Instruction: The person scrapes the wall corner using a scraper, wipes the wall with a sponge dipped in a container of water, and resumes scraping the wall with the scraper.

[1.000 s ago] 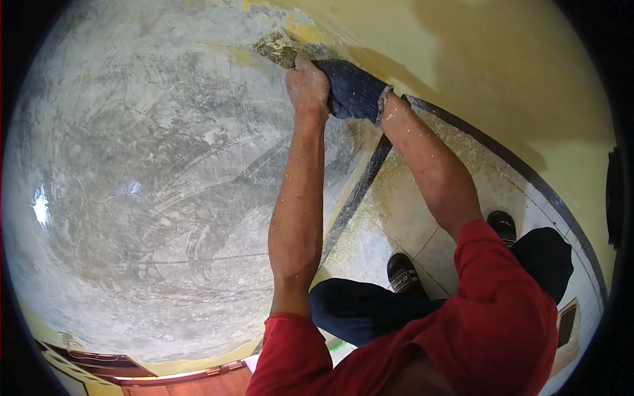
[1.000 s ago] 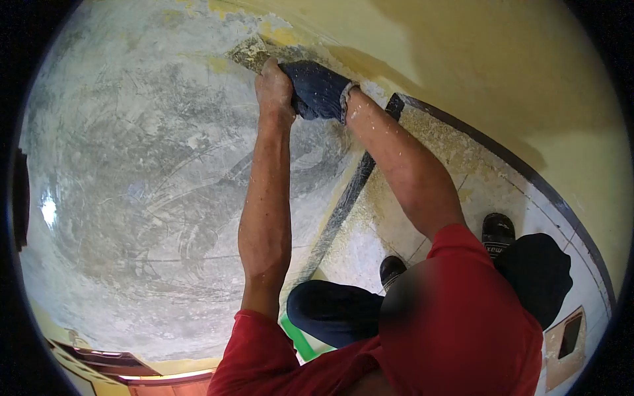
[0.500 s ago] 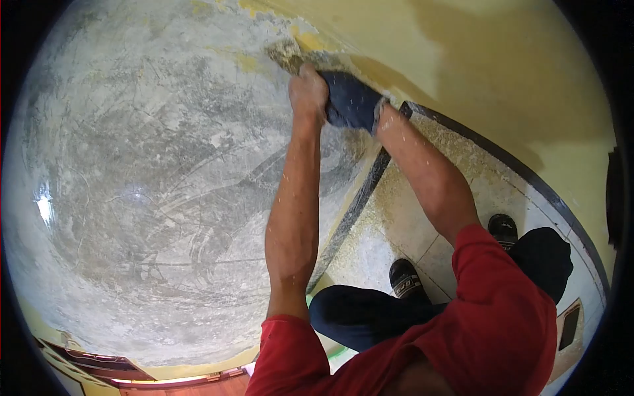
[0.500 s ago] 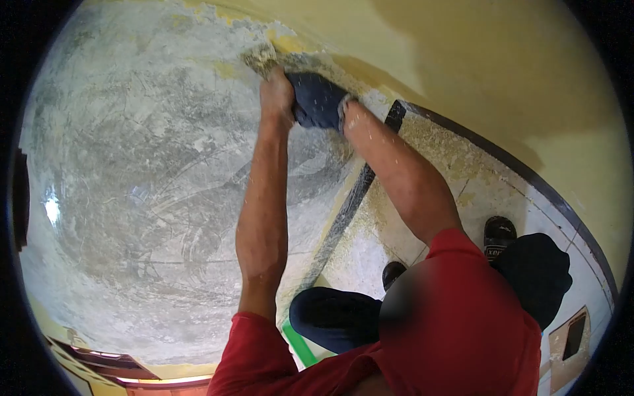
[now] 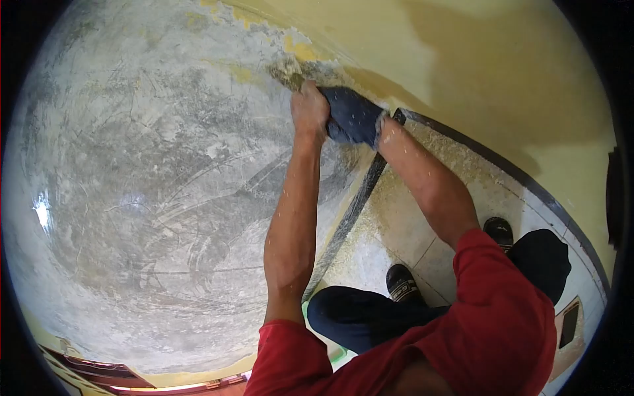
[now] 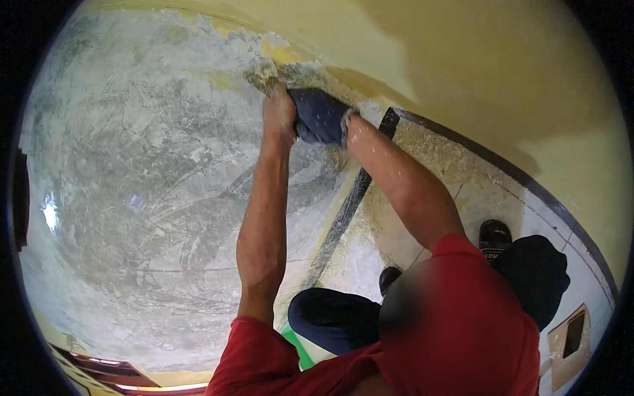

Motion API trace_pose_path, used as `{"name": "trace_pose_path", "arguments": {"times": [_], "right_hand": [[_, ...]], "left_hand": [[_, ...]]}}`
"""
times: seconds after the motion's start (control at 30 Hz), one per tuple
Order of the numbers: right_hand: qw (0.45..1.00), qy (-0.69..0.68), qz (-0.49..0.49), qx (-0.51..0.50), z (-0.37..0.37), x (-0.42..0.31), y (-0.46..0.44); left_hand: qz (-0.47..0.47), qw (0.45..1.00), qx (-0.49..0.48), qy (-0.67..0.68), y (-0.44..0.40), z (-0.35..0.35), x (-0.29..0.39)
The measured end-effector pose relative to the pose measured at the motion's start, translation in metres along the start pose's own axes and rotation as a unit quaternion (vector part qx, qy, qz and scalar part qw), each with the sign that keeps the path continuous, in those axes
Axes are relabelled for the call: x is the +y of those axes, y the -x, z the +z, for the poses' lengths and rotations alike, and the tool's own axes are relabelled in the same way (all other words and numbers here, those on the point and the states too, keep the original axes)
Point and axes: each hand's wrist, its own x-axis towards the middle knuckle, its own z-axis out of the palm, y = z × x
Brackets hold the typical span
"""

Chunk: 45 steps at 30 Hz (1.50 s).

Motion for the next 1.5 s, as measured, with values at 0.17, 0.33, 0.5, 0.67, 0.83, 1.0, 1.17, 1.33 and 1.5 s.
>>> {"name": "trace_pose_path", "arguments": {"times": [0.17,0.33,0.5,0.67,0.83,1.0,1.17,1.33,1.5], "right_hand": [[0.989,0.137,0.019,-0.052,-0.017,-0.010,-0.007],[0.989,0.103,-0.102,0.009,-0.011,0.005,-0.013],[0.990,0.003,-0.113,0.080,0.000,-0.011,0.002],[0.969,0.225,-0.096,-0.025,-0.006,0.015,-0.012],[0.973,-0.221,0.014,0.062,0.023,0.029,-0.004],[0.992,0.066,-0.084,0.060,-0.014,-0.009,-0.029],[0.990,-0.022,-0.101,0.100,0.000,-0.003,-0.010],[0.972,0.165,-0.155,0.057,-0.023,-0.008,-0.025],[0.957,-0.273,0.043,0.083,0.011,0.013,-0.007]], "left_hand": [[0.026,0.992,-0.045,-0.116,-0.003,-0.004,-0.001],[-0.114,0.992,-0.036,-0.044,-0.010,-0.009,0.008],[-0.036,0.995,-0.010,-0.092,-0.010,-0.004,-0.002],[-0.039,0.990,-0.046,-0.125,-0.013,-0.008,-0.001],[0.062,0.978,-0.006,-0.199,0.012,-0.010,0.005],[-0.072,0.991,-0.092,-0.065,-0.029,-0.008,0.027],[0.113,0.987,-0.009,-0.115,-0.019,-0.002,-0.009],[-0.030,0.985,-0.116,-0.127,-0.017,-0.011,0.047],[0.117,0.965,-0.033,-0.234,-0.006,-0.004,-0.004]]}}
